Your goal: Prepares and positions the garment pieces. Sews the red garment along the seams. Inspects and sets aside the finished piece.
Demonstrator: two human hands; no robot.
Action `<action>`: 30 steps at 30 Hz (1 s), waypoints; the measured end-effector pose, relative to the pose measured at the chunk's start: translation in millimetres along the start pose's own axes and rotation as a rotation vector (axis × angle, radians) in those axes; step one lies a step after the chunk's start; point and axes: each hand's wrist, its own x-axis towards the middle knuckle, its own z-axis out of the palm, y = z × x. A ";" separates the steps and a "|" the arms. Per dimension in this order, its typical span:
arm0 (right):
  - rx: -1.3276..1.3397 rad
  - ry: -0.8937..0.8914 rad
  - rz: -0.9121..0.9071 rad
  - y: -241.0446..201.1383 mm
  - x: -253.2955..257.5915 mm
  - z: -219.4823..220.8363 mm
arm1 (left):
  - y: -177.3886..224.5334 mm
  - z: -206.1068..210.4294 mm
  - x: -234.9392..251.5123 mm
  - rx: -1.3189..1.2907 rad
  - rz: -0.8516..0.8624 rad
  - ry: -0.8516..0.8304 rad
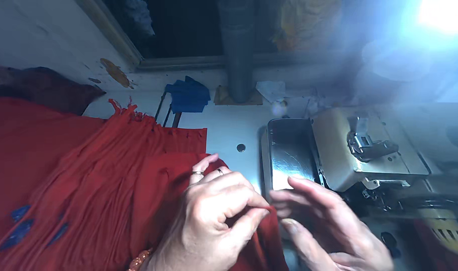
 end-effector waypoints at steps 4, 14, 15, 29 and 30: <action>-0.016 -0.069 0.052 -10.7 -28.4 -8.6 | 0.9 -10.8 2.0 0.013 -0.044 0.061; 0.058 -0.062 0.002 -12.8 -36.6 10.1 | 25.6 -13.3 -4.8 -0.255 0.165 -0.024; 0.109 -0.061 -0.002 -15.9 -32.2 12.2 | 28.5 -12.8 -5.2 -0.259 0.183 -0.030; 0.173 -0.291 0.223 7.4 -85.4 18.1 | 19.4 -50.4 -20.4 -0.077 -0.021 0.185; 0.150 -0.265 0.231 6.8 -88.0 19.1 | 14.5 -50.9 -22.9 -0.090 -0.009 0.189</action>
